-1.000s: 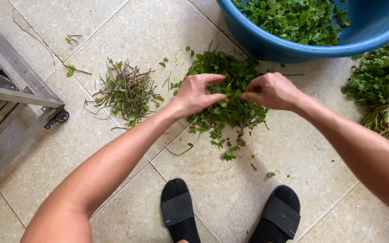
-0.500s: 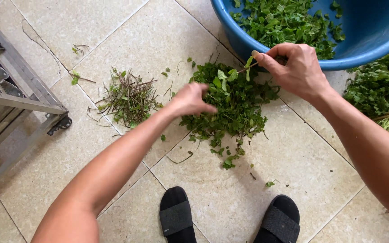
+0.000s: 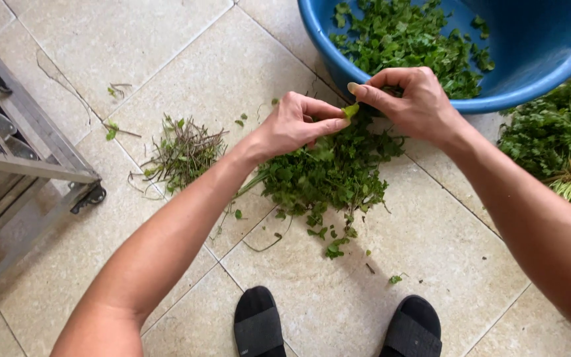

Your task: The person picks individual herb leaves from stems and places the leaves into a plastic basin while sitting on the floor.

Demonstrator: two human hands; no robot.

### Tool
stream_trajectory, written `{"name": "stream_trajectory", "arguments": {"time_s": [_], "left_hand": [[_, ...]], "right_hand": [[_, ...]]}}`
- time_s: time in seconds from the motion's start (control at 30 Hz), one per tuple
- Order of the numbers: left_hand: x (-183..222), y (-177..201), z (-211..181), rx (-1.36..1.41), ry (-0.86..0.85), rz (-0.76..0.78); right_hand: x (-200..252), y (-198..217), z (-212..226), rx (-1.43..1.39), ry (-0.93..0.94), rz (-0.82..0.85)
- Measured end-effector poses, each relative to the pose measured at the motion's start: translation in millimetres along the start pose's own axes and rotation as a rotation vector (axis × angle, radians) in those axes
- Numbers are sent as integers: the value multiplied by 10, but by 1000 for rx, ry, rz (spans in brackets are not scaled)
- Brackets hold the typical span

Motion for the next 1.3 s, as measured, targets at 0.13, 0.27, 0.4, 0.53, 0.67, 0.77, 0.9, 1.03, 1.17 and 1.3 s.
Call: {"name": "stream_trajectory", "arguments": {"time_s": [0.13,0.27,0.4,0.53,0.67,0.77,0.9,1.03,1.17,1.3], "left_hand": [[-118,-47,70,165,-36,16],[-297,-34,108,224,-93,-73],[-411,-35,113,312,9,-16],[-514,69,-84,345,45,97],[-727,194,-147,381,192,184],[-750,272,-361,342,230,271],[-783,445,-585,354,217,209],[-1205,296,-492,425,185,3],[-1729,69,-329,520,69,-106],[-2023,-54,-189,422,0,-180]], "right_hand": [[-34,-97,-104,-201,18,-41],[-44,-99,21,-507,-142,58],[-118,-115,24,-473,-154,148],[-214,20,-57,-337,-95,110],[-330,300,24,-38,55,99],[-401,543,32,91,51,166],[-508,878,-388,-102,-66,158],[-565,807,-680,-385,-236,93],[-647,482,-914,-664,-287,117],[-739,359,-873,-745,-292,102]]}}
Point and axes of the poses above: each hand's wrist, its own x-axis away from the middle knuckle, its own y-axis out of the back of the hand, z = x × y, the point moved 2 cm from there along -x, towards the middle knuckle, and after that the axes turned 15 degrees about x, right-handed, at the moved point
